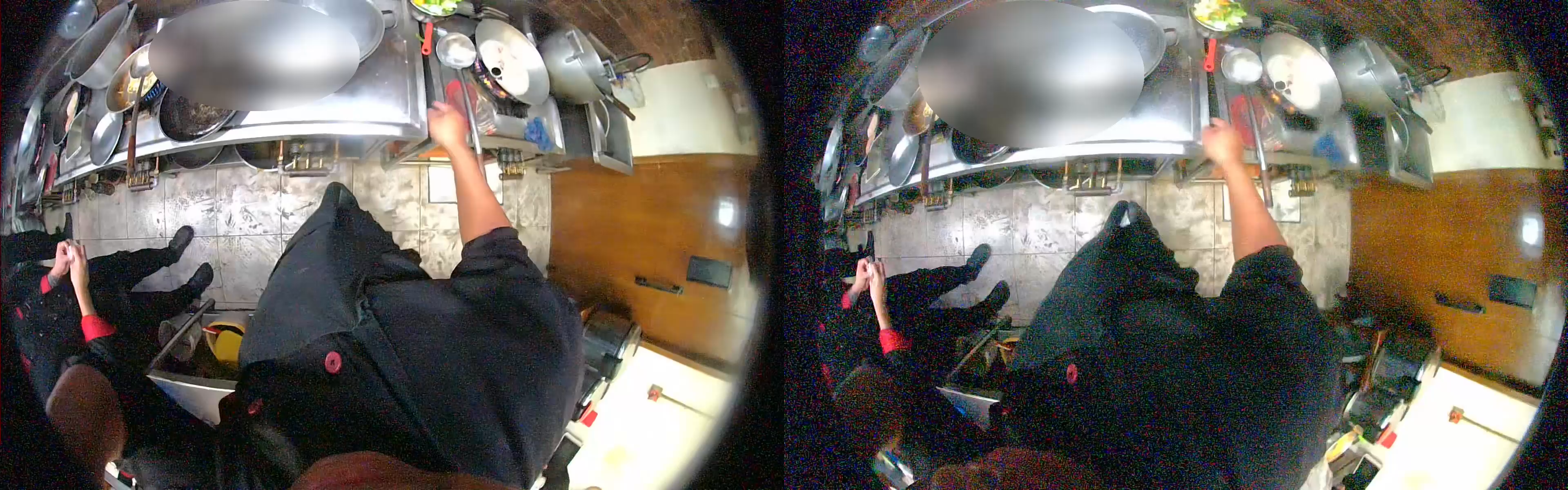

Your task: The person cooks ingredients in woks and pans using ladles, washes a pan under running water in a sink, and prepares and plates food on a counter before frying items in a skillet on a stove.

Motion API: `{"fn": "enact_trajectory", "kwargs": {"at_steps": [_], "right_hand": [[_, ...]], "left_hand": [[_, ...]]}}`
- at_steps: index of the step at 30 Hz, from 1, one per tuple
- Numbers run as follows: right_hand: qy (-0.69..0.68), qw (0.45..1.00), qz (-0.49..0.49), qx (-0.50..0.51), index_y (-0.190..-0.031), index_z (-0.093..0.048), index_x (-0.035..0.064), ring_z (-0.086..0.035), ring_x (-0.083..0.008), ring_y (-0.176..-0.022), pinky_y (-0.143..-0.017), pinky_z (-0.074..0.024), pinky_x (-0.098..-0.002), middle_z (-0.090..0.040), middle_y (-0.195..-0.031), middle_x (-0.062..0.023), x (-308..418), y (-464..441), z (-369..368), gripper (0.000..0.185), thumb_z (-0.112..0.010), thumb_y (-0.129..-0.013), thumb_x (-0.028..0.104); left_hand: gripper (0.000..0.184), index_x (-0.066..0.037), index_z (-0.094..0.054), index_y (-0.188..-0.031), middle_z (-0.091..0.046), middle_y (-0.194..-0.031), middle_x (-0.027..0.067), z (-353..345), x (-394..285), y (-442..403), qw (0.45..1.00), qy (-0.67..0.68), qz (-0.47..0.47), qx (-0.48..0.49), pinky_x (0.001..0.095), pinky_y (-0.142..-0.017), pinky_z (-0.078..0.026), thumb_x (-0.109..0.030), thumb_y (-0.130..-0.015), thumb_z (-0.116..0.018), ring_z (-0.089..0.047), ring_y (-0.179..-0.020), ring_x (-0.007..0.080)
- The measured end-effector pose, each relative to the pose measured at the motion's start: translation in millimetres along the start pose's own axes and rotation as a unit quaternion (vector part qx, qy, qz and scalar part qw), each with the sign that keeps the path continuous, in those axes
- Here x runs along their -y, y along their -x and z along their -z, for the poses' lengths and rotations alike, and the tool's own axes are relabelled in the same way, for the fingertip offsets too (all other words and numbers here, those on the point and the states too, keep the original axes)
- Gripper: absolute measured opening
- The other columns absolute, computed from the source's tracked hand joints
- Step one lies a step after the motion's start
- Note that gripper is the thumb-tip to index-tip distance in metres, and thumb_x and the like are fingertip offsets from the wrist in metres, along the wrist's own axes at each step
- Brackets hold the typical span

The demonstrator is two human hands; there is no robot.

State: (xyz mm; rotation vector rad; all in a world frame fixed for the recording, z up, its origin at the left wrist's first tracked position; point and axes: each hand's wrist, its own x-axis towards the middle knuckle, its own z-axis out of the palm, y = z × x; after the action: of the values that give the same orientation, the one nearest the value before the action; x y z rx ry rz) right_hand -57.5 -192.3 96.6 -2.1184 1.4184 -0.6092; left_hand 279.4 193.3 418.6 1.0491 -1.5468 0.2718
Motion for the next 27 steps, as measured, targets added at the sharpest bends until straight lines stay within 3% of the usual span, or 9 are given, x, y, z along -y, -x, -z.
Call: {"fn": "enact_trajectory", "kwargs": {"at_steps": [5,7,11,15,18,19,21,25,27], "right_hand": [[0.228,0.974,-0.007,0.001,-0.102,-0.058,-0.0009,-0.061,-0.0335,-0.081,-0.073,-0.0484,-0.0396,-0.063,-0.089,-0.0193,-54.2,-79.8,28.2,0.037,-0.054,-0.074,0.022],[0.335,0.92,-0.009,0.203,-0.098,-0.058,-0.0027,-0.06,-0.0346,-0.088,-0.077,-0.0476,-0.0412,-0.062,-0.09,-0.0202,-72.2,-101.1,9.0,0.034,-0.052,-0.074,0.02],[0.237,0.954,-0.152,0.107,-0.103,-0.052,-0.0049,-0.059,-0.0381,-0.089,-0.076,-0.0479,-0.0418,-0.062,-0.088,-0.0238,-84.4,-101.7,-8.3,0.038,-0.052,-0.072,0.017],[0.202,0.971,-0.124,0.026,-0.1,-0.056,0.0001,-0.06,-0.0398,-0.084,-0.075,-0.0473,-0.0436,-0.062,-0.087,-0.0241,-100.5,-96.2,-20.4,0.034,-0.052,-0.071,0.016],[0.268,0.94,-0.119,0.176,-0.094,-0.06,0.0001,-0.061,-0.0355,-0.087,-0.076,-0.0483,-0.043,-0.062,-0.091,-0.0226,-110.5,-115.9,-12.7,0.031,-0.055,-0.07,0.02],[0.285,0.935,-0.101,0.186,-0.093,-0.06,0.0009,-0.061,-0.0358,-0.086,-0.076,-0.0483,-0.0433,-0.062,-0.089,-0.0222,-107.8,-110.1,-9.5,0.03,-0.055,-0.071,0.02],[0.234,0.963,-0.073,0.11,-0.089,-0.061,0.0006,-0.06,-0.0373,-0.086,-0.078,-0.0462,-0.0452,-0.062,-0.087,-0.0235,-89.2,-92.1,0.1,0.027,-0.049,-0.071,0.018],[0.267,0.954,-0.087,0.103,-0.089,-0.061,0.0009,-0.06,-0.037,-0.086,-0.078,-0.0462,-0.0449,-0.063,-0.083,-0.0224,-98.1,-102.7,-10.3,0.028,-0.051,-0.074,0.022],[0.296,0.939,-0.076,0.159,-0.094,-0.059,0.0013,-0.061,-0.0353,-0.084,-0.077,-0.0471,-0.0449,-0.063,-0.081,-0.0213,-94.9,-111.1,-5.1,0.03,-0.052,-0.078,0.025]], "left_hand": [[0.049,-0.002,-0.055,-0.11,-0.055,-0.11,0.0168,-58.8,8.8,-46.7,0.998,0.039,-0.043,0.01,0.0443,-0.087,-0.04,-0.04,-0.08,-0.055,-0.052,-0.102,0.0312],[0.048,-0.002,-0.054,-0.11,-0.055,-0.111,0.0168,-77.1,19.4,-74.6,0.997,0.056,-0.052,0.031,0.0442,-0.087,-0.04,-0.04,-0.08,-0.055,-0.052,-0.102,0.031],[0.048,-0.002,-0.054,-0.11,-0.054,-0.111,0.0167,-106.0,18.2,-122.9,0.994,0.067,-0.084,0.003,0.0442,-0.088,-0.04,-0.04,-0.08,-0.054,-0.052,-0.102,0.0308],[0.048,-0.001,-0.054,-0.11,-0.054,-0.112,0.0166,-114.7,-18.4,-153.1,0.989,0.043,-0.127,-0.054,0.0442,-0.088,-0.04,-0.04,-0.081,-0.054,-0.051,-0.103,0.0305],[0.048,-0.001,-0.053,-0.111,-0.054,-0.113,0.0166,-112.7,-28.9,-173.4,0.987,0.021,-0.136,-0.079,0.0441,-0.089,-0.039,-0.039,-0.081,-0.053,-0.051,-0.103,0.0303],[0.048,-0.001,-0.053,-0.111,-0.053,-0.113,0.0166,-113.6,-27.8,-174.1,0.989,0.046,-0.114,-0.087,0.0441,-0.089,-0.039,-0.039,-0.081,-0.053,-0.051,-0.103,0.0302],[0.046,0.004,-0.051,-0.112,-0.051,-0.115,0.0189,-126.8,-12.0,-158.3,0.926,0.362,0.079,-0.075,0.0394,-0.092,-0.039,-0.034,-0.085,-0.048,-0.05,-0.104,0.0276],[0.049,-0.005,-0.051,-0.11,-0.048,-0.096,0.0099,-77.6,53.9,-83.0,0.985,0.105,0.137,-0.006,0.0379,-0.084,-0.036,-0.045,-0.083,-0.051,-0.046,-0.087,0.0232],[0.073,0.003,-0.044,-0.116,-0.049,-0.099,0.0156,-96.8,66.4,-59.4,0.969,0.156,0.192,-0.001,0.0348,-0.081,-0.034,-0.06,-0.085,-0.026,-0.045,-0.087,0.0226]]}}
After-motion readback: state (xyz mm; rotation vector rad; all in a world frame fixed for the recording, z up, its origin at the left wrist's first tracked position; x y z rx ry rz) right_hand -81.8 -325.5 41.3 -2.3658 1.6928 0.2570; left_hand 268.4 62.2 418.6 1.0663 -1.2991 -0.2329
